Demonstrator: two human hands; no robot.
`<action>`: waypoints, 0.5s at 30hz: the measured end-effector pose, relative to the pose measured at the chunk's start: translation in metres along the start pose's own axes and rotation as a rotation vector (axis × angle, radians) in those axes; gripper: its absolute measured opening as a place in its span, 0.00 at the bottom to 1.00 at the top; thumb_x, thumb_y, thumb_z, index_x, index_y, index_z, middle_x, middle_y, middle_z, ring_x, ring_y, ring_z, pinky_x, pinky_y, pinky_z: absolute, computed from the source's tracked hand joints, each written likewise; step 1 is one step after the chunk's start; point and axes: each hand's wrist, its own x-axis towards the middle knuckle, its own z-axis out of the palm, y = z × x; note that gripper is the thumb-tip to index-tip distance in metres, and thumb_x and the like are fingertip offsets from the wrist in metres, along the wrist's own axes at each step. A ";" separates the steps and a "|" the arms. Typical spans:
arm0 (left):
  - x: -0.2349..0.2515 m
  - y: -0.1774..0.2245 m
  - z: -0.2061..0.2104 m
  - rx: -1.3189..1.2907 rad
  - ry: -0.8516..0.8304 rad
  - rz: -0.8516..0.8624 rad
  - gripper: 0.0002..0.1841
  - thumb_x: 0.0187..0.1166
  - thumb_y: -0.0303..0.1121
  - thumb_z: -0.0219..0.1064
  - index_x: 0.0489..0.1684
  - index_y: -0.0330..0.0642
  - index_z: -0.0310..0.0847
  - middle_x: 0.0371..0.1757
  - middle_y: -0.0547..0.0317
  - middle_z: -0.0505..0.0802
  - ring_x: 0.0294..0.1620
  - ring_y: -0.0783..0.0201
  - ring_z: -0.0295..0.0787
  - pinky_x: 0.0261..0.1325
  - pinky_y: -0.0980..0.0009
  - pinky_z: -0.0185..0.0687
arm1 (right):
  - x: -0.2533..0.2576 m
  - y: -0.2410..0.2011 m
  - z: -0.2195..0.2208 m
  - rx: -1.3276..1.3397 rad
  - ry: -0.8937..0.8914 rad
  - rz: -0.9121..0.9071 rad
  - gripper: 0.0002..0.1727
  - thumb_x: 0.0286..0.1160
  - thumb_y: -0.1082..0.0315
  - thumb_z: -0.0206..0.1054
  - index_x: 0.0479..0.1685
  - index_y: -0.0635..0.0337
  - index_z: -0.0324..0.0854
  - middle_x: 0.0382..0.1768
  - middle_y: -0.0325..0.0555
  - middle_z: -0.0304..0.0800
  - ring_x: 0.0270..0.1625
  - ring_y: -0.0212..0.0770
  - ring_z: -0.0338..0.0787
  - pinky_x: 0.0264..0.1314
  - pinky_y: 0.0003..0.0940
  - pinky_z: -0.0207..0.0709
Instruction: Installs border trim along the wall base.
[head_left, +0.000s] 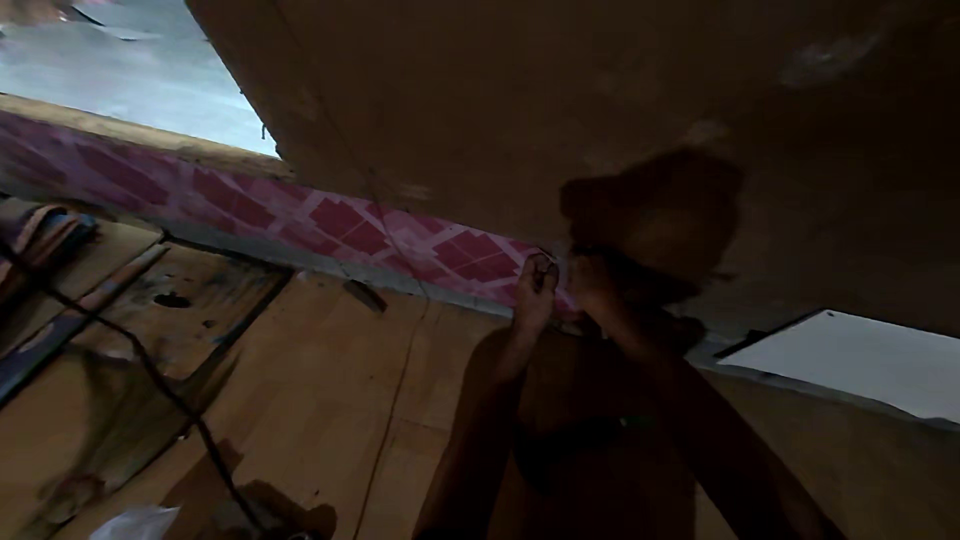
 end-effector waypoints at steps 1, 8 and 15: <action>0.000 0.000 0.000 0.009 -0.002 0.001 0.17 0.88 0.29 0.59 0.71 0.32 0.73 0.50 0.48 0.89 0.47 0.64 0.88 0.55 0.65 0.86 | -0.001 0.003 -0.004 0.015 -0.009 0.023 0.20 0.87 0.69 0.60 0.71 0.71 0.76 0.64 0.71 0.84 0.70 0.68 0.83 0.73 0.62 0.74; 0.005 0.002 0.000 0.009 -0.016 -0.012 0.16 0.89 0.29 0.57 0.70 0.32 0.73 0.46 0.47 0.89 0.44 0.62 0.88 0.53 0.63 0.87 | -0.021 0.060 -0.026 0.006 0.024 0.053 0.19 0.86 0.69 0.61 0.71 0.67 0.79 0.68 0.69 0.83 0.73 0.69 0.80 0.76 0.66 0.69; 0.010 0.009 -0.002 0.028 -0.040 -0.095 0.15 0.91 0.30 0.56 0.69 0.34 0.74 0.53 0.44 0.89 0.48 0.58 0.90 0.55 0.61 0.89 | -0.052 0.111 -0.032 0.202 0.163 0.035 0.23 0.87 0.77 0.55 0.79 0.63 0.75 0.67 0.70 0.83 0.71 0.69 0.81 0.76 0.64 0.69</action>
